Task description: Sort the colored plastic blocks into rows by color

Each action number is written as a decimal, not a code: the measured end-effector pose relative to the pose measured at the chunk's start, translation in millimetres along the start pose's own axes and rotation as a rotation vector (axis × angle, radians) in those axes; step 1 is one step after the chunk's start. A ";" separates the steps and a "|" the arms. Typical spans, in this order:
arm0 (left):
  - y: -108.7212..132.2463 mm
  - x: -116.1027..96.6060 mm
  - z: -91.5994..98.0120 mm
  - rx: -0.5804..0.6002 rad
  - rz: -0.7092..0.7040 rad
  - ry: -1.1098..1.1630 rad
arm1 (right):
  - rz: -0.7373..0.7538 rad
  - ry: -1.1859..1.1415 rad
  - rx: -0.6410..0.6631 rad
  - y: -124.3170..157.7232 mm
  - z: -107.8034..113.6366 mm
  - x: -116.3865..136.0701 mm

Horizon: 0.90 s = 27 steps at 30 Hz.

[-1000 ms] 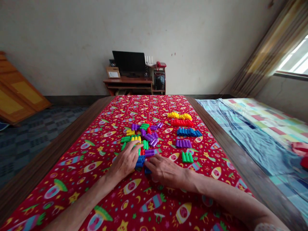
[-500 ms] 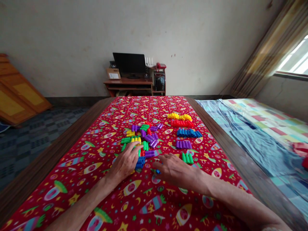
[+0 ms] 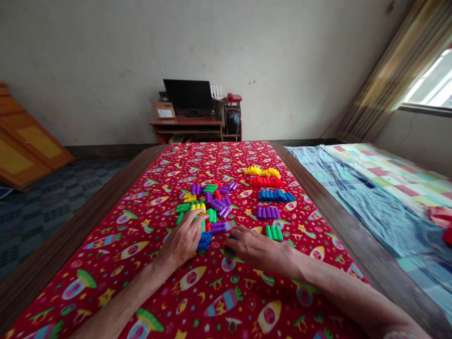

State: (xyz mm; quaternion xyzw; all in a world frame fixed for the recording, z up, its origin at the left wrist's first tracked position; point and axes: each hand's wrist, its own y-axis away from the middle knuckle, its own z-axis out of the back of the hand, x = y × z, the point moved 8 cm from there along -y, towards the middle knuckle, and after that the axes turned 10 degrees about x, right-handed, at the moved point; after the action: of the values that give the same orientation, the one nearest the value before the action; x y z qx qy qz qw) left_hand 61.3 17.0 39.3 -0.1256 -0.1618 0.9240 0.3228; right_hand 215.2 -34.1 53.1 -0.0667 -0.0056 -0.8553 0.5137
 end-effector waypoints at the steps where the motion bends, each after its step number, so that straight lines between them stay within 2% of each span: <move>1: 0.3 0.5 -0.4 0.001 -0.001 -0.001 | 0.021 -0.013 0.008 -2.0 0.7 2.1; 3: 0.6 0.4 -0.8 0.009 -0.008 -0.007 | 0.047 -0.067 -0.005 -3.0 10.7 0.8; 5: 0.4 -0.5 0.4 0.012 -0.011 -0.008 | -0.016 -0.097 -0.116 3.2 35.3 -17.5; 9: -0.7 -3.5 4.0 0.016 -0.009 0.011 | -0.311 -0.011 -0.369 41.8 90.0 -94.8; 11: -0.8 -3.8 4.1 0.016 -0.004 0.012 | -0.381 0.067 -0.358 62.2 100.4 -131.9; 14: -0.3 -1.9 2.2 0.007 0.000 0.008 | -0.491 0.117 -0.236 89.0 90.9 -180.1; 17: -0.1 0.0 0.7 -0.011 -0.005 0.017 | -0.602 0.129 -0.131 109.2 68.6 -210.6; 22: -1.1 -1.0 2.2 -0.012 -0.008 0.012 | -0.602 0.106 -0.016 115.3 39.4 -226.3; 27: -0.4 -2.1 2.7 -0.010 -0.017 0.009 | -0.553 0.105 0.005 111.8 27.5 -230.7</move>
State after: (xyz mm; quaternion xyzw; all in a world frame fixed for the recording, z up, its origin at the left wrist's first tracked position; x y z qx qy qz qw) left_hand 62.2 15.4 42.1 -0.1301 -0.1661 0.9198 0.3307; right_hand 423.3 117.9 46.1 -0.0168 0.0010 -0.9653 0.2607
